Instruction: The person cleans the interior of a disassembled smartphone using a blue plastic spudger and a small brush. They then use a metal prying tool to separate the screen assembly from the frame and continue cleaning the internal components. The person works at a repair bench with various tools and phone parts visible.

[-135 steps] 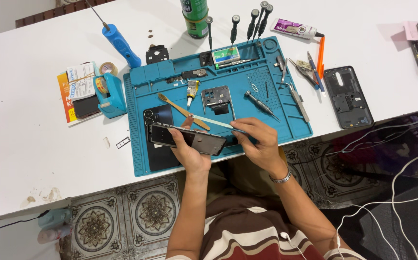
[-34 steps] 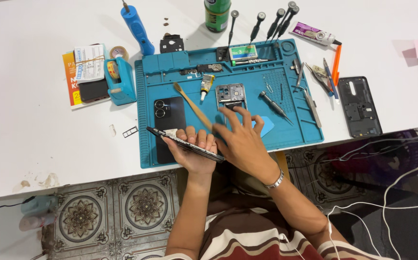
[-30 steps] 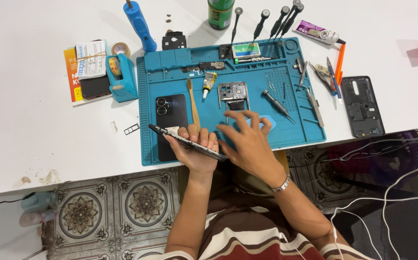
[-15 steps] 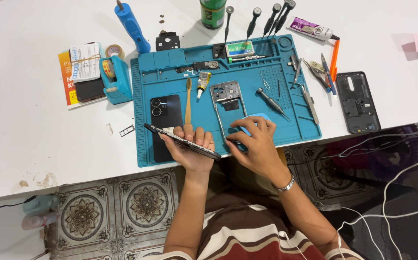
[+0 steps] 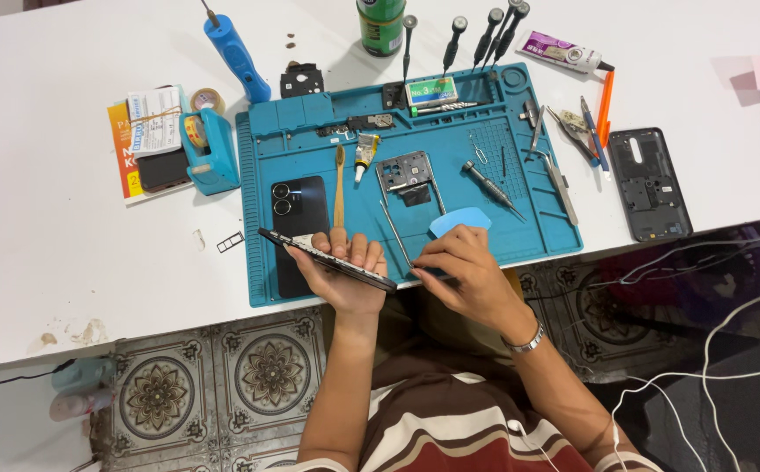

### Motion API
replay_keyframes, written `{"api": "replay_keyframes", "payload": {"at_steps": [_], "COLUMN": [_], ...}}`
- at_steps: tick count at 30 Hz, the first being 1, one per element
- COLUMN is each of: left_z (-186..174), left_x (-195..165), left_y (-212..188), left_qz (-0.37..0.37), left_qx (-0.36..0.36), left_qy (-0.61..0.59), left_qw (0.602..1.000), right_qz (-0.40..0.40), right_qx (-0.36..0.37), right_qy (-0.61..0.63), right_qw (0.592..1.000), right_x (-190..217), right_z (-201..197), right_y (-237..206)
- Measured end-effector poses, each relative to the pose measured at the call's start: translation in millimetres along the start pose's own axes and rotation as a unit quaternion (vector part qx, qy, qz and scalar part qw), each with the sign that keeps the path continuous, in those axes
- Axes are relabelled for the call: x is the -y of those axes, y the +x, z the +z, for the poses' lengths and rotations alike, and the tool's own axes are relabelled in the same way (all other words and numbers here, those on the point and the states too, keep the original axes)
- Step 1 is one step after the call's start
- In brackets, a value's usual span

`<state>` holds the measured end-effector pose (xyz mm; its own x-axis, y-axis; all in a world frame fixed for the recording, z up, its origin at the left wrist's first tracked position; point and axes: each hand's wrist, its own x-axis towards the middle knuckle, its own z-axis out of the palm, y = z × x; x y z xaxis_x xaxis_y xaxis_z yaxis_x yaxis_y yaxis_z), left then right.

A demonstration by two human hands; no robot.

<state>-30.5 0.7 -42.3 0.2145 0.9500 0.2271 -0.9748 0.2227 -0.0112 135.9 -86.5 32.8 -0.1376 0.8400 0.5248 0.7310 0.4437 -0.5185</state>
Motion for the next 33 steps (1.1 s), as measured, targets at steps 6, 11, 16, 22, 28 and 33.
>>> {"api": "replay_keyframes", "payload": {"at_steps": [6, 11, 16, 22, 28, 33], "left_z": [-2.4, -2.5, -2.6, -2.1, -1.9, -2.1], "left_x": [-0.3, 0.3, 0.9, -0.2, 0.4, 0.5], "left_y": [-2.1, -3.0, -2.8, -2.3, -3.2, -3.2], "left_qz": [-0.001, 0.002, 0.003, 0.001, 0.001, -0.002], "left_qx": [0.001, 0.002, 0.006, 0.011, 0.011, 0.011], "left_qy": [-0.003, 0.004, 0.012, 0.012, 0.010, 0.005], "left_qw": [1.000, 1.000, 1.000, 1.000, 1.000, 1.000], "right_qz": [-0.009, -0.011, -0.009, -0.006, -0.002, -0.001], "right_qx": [0.003, -0.003, -0.011, -0.011, -0.013, -0.015], "right_qy": [0.013, 0.018, 0.022, 0.015, 0.006, 0.007], "right_qw": [1.000, 1.000, 1.000, 1.000, 1.000, 1.000], "right_x": [-0.4, 0.5, 0.9, 1.3, 1.2, 0.9], "right_z": [1.8, 1.9, 2.1, 3.2, 4.3, 4.1], "right_y": [-0.9, -0.4, 0.0, 0.2, 0.1, -0.1]}}
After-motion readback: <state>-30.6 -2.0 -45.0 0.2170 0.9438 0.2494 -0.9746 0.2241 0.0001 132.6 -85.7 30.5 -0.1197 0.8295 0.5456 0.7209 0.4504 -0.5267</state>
